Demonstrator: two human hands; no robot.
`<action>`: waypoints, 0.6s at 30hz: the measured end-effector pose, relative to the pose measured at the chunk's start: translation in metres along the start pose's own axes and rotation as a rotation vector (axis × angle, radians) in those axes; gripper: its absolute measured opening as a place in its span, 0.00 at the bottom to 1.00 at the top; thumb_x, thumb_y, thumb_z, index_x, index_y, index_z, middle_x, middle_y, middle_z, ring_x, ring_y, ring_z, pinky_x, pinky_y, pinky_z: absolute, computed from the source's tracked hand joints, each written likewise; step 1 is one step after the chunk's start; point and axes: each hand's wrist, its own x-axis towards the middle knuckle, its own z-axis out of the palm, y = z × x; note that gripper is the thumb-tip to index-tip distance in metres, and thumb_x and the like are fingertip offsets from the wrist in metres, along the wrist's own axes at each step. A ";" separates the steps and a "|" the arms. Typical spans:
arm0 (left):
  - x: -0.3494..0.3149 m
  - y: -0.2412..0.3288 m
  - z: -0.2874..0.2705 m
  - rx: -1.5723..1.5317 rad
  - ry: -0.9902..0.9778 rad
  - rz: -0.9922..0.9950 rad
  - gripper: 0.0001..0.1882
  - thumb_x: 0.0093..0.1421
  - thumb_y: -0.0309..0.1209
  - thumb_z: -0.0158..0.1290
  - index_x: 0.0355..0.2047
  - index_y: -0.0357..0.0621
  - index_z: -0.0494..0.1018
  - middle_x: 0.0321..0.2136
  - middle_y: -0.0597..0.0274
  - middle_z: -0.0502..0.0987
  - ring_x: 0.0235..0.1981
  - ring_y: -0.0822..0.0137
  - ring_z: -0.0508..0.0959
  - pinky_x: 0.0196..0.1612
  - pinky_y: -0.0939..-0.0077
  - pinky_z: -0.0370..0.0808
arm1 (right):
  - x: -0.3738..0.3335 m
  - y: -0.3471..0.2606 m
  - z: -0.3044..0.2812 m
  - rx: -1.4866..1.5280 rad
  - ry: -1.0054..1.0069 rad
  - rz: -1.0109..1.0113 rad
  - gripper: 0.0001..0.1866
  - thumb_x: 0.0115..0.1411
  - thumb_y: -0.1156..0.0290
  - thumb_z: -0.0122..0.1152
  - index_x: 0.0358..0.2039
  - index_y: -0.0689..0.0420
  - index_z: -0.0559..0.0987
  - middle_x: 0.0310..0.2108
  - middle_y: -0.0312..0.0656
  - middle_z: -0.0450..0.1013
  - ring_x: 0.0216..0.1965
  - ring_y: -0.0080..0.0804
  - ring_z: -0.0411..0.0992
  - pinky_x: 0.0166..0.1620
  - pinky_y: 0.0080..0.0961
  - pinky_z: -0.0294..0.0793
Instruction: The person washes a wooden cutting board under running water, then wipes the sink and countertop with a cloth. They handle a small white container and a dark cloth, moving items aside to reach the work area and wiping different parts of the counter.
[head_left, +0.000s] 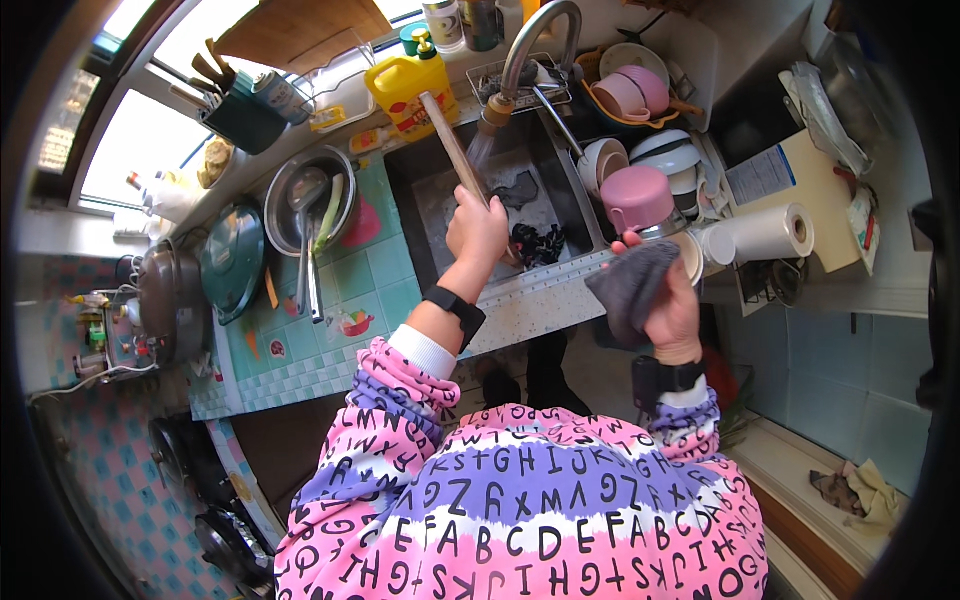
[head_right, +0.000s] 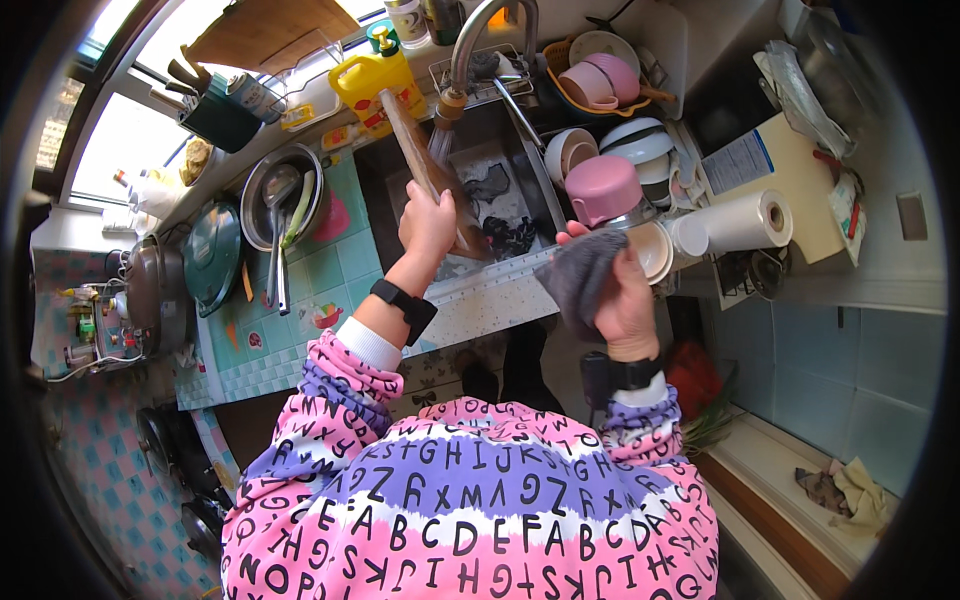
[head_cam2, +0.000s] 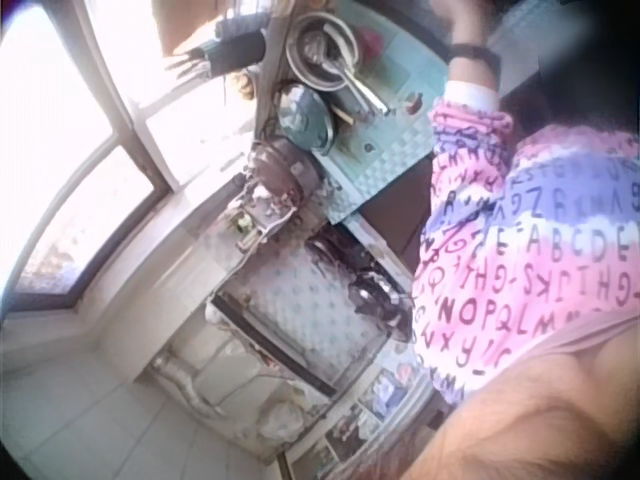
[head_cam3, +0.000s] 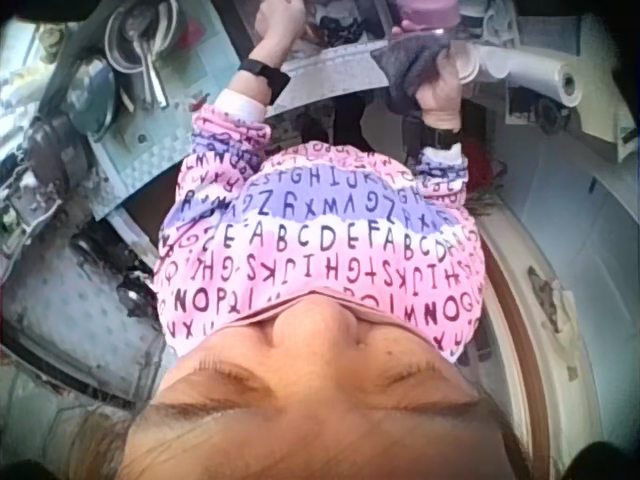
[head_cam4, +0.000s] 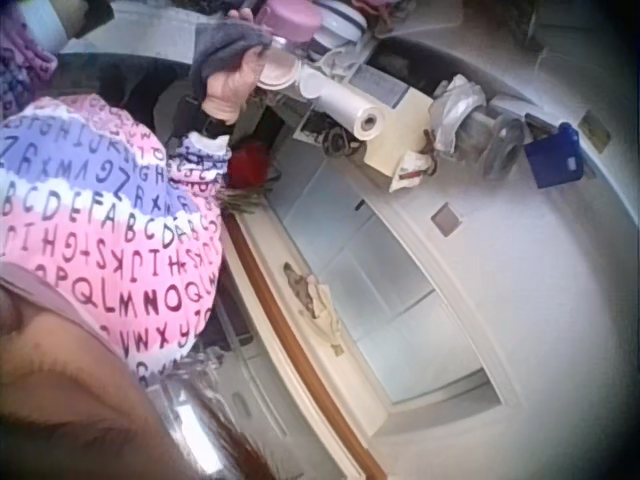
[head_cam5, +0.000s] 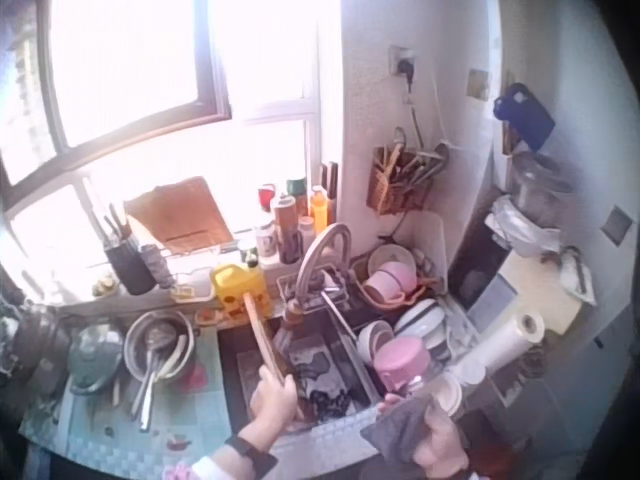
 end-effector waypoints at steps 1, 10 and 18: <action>0.000 0.001 0.000 0.004 -0.003 -0.001 0.27 0.62 0.43 0.51 0.51 0.35 0.60 0.33 0.38 0.80 0.36 0.39 0.81 0.39 0.47 0.76 | 0.000 0.012 -0.004 -0.030 0.026 -0.073 0.14 0.67 0.68 0.55 0.51 0.56 0.74 0.60 0.58 0.66 0.60 0.52 0.66 0.63 0.51 0.66; 0.000 -0.003 -0.001 0.021 -0.001 -0.012 0.25 0.62 0.43 0.51 0.49 0.35 0.60 0.35 0.37 0.80 0.39 0.39 0.80 0.42 0.48 0.76 | -0.002 0.214 -0.058 -1.592 -0.406 -0.039 0.14 0.57 0.63 0.65 0.45 0.43 0.83 0.67 0.47 0.58 0.66 0.47 0.56 0.67 0.46 0.52; 0.003 -0.010 0.001 0.016 -0.008 -0.033 0.28 0.62 0.45 0.51 0.52 0.35 0.60 0.38 0.35 0.79 0.41 0.37 0.79 0.44 0.48 0.75 | 0.003 0.217 -0.126 -2.196 -0.786 -0.138 0.31 0.60 0.48 0.56 0.64 0.33 0.67 0.72 0.32 0.49 0.72 0.39 0.46 0.69 0.61 0.35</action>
